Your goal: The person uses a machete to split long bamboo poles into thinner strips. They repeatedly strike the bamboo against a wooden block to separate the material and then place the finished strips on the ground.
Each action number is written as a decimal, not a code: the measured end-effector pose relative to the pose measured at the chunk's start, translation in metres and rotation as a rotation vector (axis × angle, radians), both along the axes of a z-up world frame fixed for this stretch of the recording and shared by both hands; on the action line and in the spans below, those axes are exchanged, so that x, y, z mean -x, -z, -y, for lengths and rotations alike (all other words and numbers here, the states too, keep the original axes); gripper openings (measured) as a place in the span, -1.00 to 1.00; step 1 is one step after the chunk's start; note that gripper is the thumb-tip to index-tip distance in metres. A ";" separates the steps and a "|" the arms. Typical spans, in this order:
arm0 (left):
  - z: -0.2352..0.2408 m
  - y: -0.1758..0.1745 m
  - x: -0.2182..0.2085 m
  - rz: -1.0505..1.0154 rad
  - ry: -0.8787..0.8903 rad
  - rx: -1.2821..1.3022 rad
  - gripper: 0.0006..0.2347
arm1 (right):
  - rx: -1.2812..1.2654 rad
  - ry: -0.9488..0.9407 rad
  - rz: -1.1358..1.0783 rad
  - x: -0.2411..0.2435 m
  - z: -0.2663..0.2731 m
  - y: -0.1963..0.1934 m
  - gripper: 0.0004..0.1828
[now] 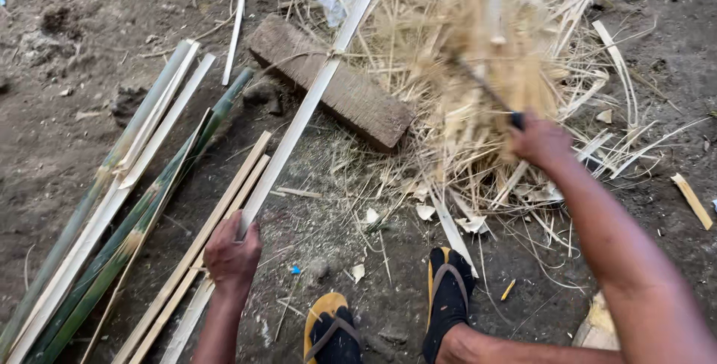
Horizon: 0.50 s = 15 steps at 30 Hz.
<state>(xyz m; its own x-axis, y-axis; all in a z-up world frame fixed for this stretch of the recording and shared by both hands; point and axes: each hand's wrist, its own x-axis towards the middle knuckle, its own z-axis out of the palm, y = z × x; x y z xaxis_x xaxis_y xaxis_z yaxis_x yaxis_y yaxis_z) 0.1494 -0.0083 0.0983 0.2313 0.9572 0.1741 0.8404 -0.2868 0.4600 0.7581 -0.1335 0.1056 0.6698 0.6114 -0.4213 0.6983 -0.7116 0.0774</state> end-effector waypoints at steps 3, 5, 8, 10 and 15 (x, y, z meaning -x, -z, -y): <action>0.007 0.014 0.005 0.013 -0.036 0.098 -0.66 | -0.050 0.183 0.025 -0.040 0.050 -0.017 -0.44; 0.005 0.021 -0.001 0.006 -0.087 0.259 -0.65 | -0.040 0.274 0.093 -0.055 0.082 -0.025 -0.44; 0.001 0.039 -0.051 0.103 0.066 0.063 -0.74 | -0.107 0.399 0.026 -0.062 0.108 -0.031 -0.42; -0.002 0.048 -0.094 0.078 0.174 0.032 -0.76 | -0.345 0.375 0.006 -0.034 0.115 -0.014 -0.49; -0.019 0.041 -0.207 0.201 0.291 0.161 -0.66 | -0.834 0.654 -0.208 0.095 0.090 0.034 -0.51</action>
<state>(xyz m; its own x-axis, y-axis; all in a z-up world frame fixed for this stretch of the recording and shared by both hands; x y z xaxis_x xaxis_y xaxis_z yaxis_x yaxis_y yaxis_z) 0.3567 0.0107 0.0571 0.4734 0.8755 0.0966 0.6231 -0.4104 0.6658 0.6633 -0.2236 0.0718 0.9341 0.3078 -0.1809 0.1069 -0.7246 -0.6809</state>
